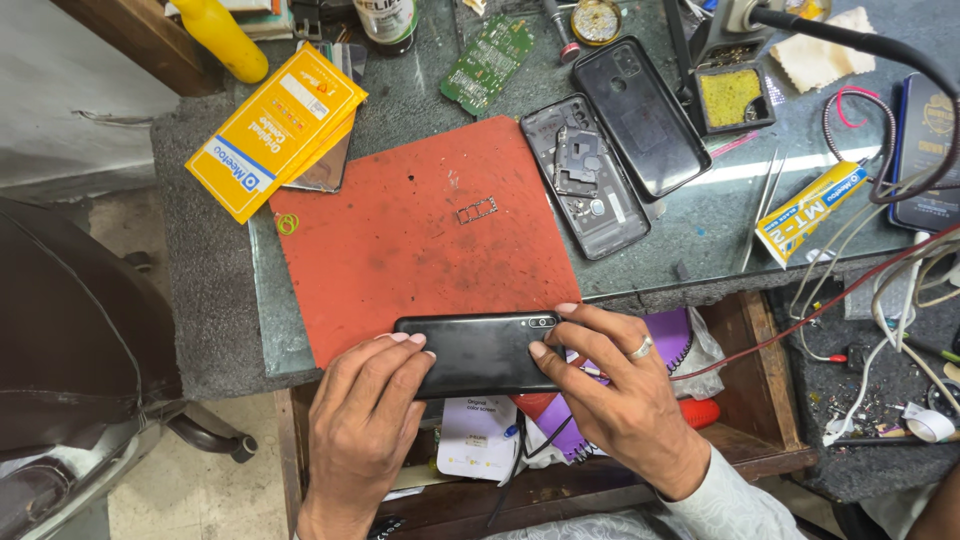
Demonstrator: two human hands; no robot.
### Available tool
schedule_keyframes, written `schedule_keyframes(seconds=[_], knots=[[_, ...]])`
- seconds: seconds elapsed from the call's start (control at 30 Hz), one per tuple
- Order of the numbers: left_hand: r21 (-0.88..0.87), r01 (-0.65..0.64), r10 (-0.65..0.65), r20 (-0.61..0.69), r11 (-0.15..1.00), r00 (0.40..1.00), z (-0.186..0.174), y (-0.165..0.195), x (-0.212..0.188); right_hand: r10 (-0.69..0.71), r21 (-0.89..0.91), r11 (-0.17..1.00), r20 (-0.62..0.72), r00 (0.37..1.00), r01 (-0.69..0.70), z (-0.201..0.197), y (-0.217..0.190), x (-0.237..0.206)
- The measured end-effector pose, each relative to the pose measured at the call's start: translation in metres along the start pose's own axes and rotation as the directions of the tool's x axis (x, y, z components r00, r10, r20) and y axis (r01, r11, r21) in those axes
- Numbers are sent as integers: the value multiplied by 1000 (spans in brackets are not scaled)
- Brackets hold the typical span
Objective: The person disassembles a smartphone, removes the back cover and battery, and then uses a soldering iron on a small circuit board. They handle the phone casing, battery, and circuit board throughout the process.
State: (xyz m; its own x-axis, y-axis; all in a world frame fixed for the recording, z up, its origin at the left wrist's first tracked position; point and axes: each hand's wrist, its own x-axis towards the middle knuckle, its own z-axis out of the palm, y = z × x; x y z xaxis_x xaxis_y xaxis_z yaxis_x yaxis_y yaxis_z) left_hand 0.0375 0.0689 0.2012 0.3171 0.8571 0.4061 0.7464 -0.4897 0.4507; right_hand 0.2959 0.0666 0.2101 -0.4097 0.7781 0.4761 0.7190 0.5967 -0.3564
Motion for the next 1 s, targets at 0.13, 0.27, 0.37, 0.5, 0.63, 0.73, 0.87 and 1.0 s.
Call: schedule_keyframes(seconds=[0.13, 0.27, 0.37, 0.5, 0.63, 0.73, 0.87, 1.0], knots=[[30, -43, 40, 75, 999, 996, -4, 1, 2, 27, 19, 999, -19, 999, -27, 0, -2, -5], [43, -61, 56, 113, 997, 992, -5, 6, 8, 31, 9, 999, -2, 1000, -31, -3, 0, -8], [38, -73, 67, 140, 997, 988, -3, 8, 13, 33, 9, 999, 14, 999, -34, -6, 3, -8], [7, -96, 94, 175, 995, 980, 2, 11, 19, 28, 23, 999, 10, 1000, -28, -8, 7, -7], [-35, -145, 149, 180, 989, 972, 7, 14, 25, 53, 48, 997, 35, 998, -54, -11, 11, -5], [-4, -158, 156, 202, 987, 967, 10, 15, 28, 92, 58, 994, 38, 995, -94, -18, 15, -1], [95, -170, 151, 180, 981, 972, 13, 15, 31, 228, 18, 974, -72, 971, -227, -29, 27, 9], [147, -176, 155, 147, 973, 977, 15, 16, 33, 299, -117, 941, -151, 942, -317, -33, 44, 24]])
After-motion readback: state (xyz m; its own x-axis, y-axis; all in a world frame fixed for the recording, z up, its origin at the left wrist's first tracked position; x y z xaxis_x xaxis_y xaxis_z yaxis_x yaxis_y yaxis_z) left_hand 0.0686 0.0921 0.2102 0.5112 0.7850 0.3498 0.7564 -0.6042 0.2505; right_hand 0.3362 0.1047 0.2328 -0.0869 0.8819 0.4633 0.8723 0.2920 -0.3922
